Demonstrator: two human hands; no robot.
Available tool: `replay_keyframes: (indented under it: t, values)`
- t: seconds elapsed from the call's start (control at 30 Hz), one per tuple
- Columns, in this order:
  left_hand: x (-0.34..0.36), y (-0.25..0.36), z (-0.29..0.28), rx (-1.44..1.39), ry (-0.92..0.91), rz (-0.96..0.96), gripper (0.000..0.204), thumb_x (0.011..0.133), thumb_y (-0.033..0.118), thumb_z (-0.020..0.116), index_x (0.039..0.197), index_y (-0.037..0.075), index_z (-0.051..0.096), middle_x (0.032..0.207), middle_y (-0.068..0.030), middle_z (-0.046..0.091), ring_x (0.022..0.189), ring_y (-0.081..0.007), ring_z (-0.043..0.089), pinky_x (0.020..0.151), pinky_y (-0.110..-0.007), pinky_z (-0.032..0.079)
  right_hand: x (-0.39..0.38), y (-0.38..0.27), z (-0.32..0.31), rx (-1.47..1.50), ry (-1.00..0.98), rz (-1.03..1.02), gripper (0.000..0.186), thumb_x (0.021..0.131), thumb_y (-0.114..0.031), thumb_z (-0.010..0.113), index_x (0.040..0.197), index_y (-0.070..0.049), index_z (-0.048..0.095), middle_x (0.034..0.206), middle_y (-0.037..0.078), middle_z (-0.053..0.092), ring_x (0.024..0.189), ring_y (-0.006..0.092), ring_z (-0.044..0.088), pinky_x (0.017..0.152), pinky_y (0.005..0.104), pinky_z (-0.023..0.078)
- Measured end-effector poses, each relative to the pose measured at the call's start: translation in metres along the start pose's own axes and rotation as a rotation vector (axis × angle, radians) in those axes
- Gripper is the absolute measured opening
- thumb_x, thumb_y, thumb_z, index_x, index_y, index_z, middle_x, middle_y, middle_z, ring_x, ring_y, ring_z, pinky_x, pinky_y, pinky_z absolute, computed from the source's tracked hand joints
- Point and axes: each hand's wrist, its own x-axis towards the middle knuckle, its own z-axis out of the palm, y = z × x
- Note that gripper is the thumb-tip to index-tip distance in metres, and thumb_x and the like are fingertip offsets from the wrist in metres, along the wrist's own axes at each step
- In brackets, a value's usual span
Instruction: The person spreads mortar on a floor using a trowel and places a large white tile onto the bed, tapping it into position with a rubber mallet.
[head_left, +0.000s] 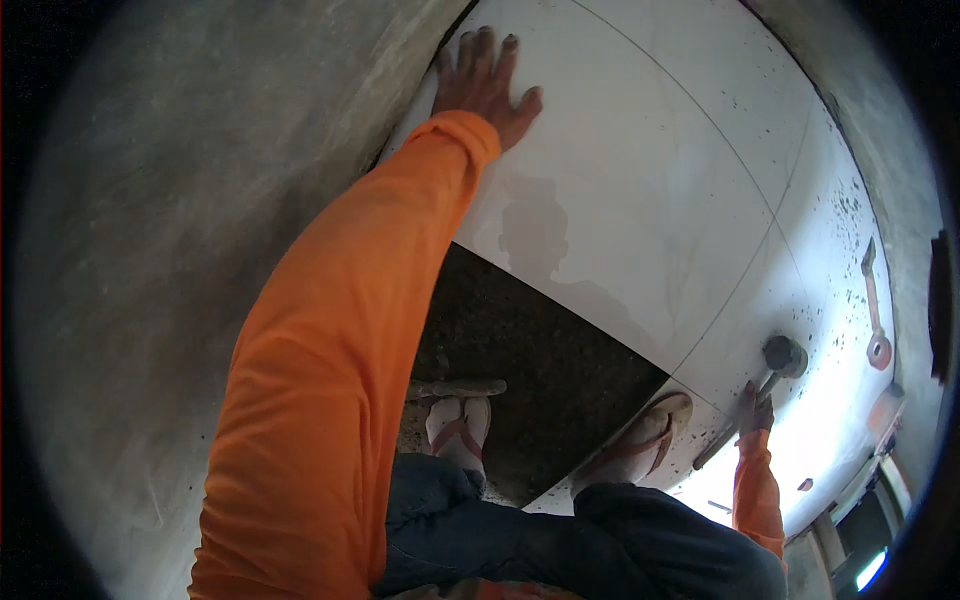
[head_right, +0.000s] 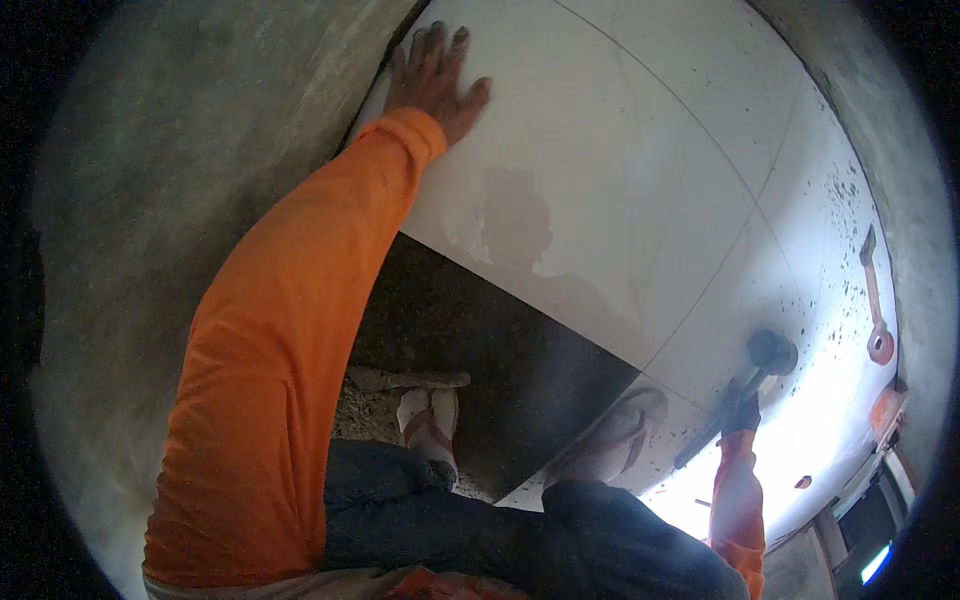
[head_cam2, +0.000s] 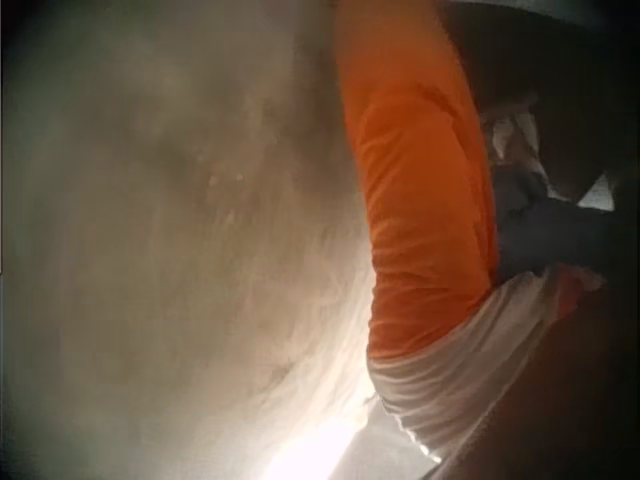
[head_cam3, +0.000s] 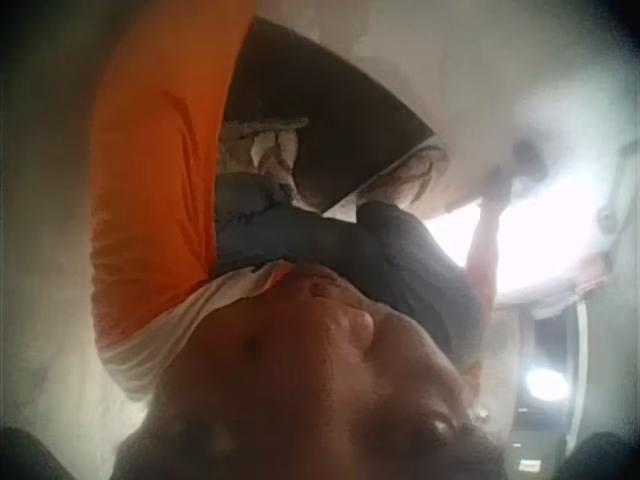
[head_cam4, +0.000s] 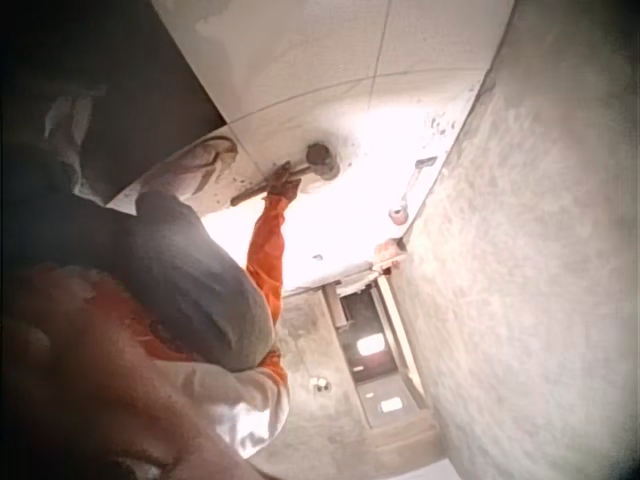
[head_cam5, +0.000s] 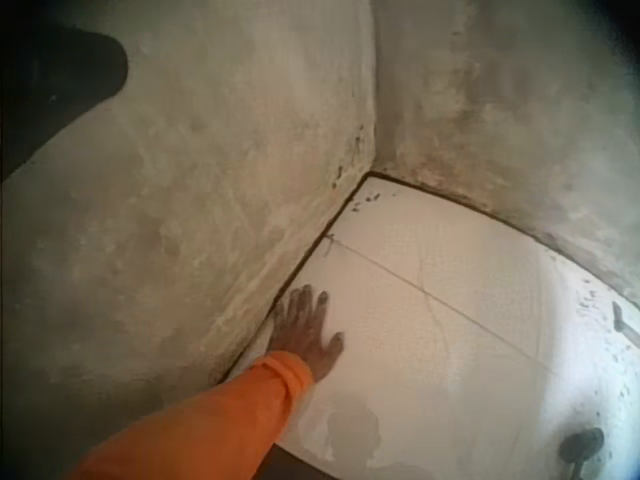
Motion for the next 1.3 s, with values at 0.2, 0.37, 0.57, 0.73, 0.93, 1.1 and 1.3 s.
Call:
replay_keyframes:
  t: [0.2, 0.37, 0.57, 0.73, 0.93, 1.1, 1.3]
  values:
    - [0.055, 0.015, -0.039, -0.011, -0.421, 0.000, 0.067, 0.096, 0.044, 0.028, 0.147, 0.005, 0.010, 0.155, -0.0120, 0.006, 0.142, -0.0281, 0.004, 0.116, -0.042, 0.004, 0.022, -0.002, -0.019, -0.096, -0.237, 0.066, 0.062, 0.089, -0.055, 0.049, 0.106, 0.004, 0.060, 0.082, 0.009, 0.064, 0.072, 0.0191, 0.055, 0.066, 0.0347, 0.045]
    - [0.089, 0.014, -0.031, -0.025, -0.412, 0.041, 0.069, 0.095, 0.047, 0.026, 0.147, 0.004, 0.010, 0.155, -0.0114, 0.005, 0.143, -0.0279, 0.003, 0.116, -0.042, 0.004, 0.023, -0.016, -0.018, -0.164, -0.237, 0.092, 0.065, 0.089, -0.055, 0.048, 0.103, 0.006, 0.061, 0.076, 0.011, 0.064, 0.067, 0.0213, 0.055, 0.064, 0.0351, 0.045]
    - [0.115, 0.039, -0.017, 0.002, -0.279, -0.161, 0.069, 0.095, 0.047, 0.025, 0.147, 0.004, 0.009, 0.155, -0.0107, 0.004, 0.143, -0.0265, 0.003, 0.115, -0.043, 0.005, 0.017, -0.022, -0.016, -0.325, -0.170, 0.086, 0.063, 0.092, -0.052, 0.046, 0.110, 0.007, 0.057, 0.078, 0.012, 0.062, 0.068, 0.0183, 0.055, 0.063, 0.0324, 0.044]
    - [0.121, 0.039, -0.046, -0.246, -0.382, -0.283, 0.068, 0.095, 0.042, 0.030, 0.147, 0.005, 0.008, 0.154, -0.0106, 0.013, 0.142, -0.0256, 0.012, 0.115, -0.043, 0.008, 0.018, -0.023, -0.018, -0.166, -0.229, 0.107, 0.057, 0.091, -0.052, 0.048, 0.090, 0.003, 0.060, 0.068, 0.009, 0.059, 0.063, 0.0173, 0.052, 0.059, 0.0333, 0.043]
    - [0.097, 0.030, -0.048, -0.485, -0.349, 0.472, 0.061, 0.097, 0.035, 0.027, 0.147, 0.004, 0.008, 0.154, -0.0098, 0.013, 0.141, -0.0229, 0.013, 0.116, -0.037, 0.009, 0.024, -0.016, -0.020, -0.203, -0.254, 0.108, 0.054, 0.091, -0.050, 0.048, 0.089, 0.003, 0.061, 0.071, 0.011, 0.062, 0.064, 0.0186, 0.056, 0.059, 0.0338, 0.043]
    - [0.028, 0.038, 0.007, -0.311, -0.110, 0.527, 0.065, 0.089, 0.040, 0.045, 0.143, 0.011, 0.026, 0.150, -0.0121, 0.021, 0.140, -0.0307, 0.016, 0.113, -0.049, 0.012, 0.027, -0.047, -0.044, -0.826, -0.355, 0.036, 0.051, 0.092, -0.047, 0.049, 0.095, 0.002, 0.061, 0.079, 0.015, 0.064, 0.068, 0.0262, 0.060, 0.066, 0.0386, 0.048]
    - [-0.079, 0.016, -0.025, -0.246, -0.195, 0.391, 0.063, 0.088, 0.043, 0.045, 0.141, 0.011, 0.030, 0.149, -0.0147, 0.023, 0.139, -0.0327, 0.018, 0.112, -0.054, 0.010, 0.017, -0.304, -0.009, -0.764, -0.063, -1.212, 0.026, 0.090, -0.026, 0.053, 0.097, -0.002, 0.061, 0.091, 0.021, 0.061, 0.091, 0.0384, 0.058, 0.079, 0.0435, 0.048]
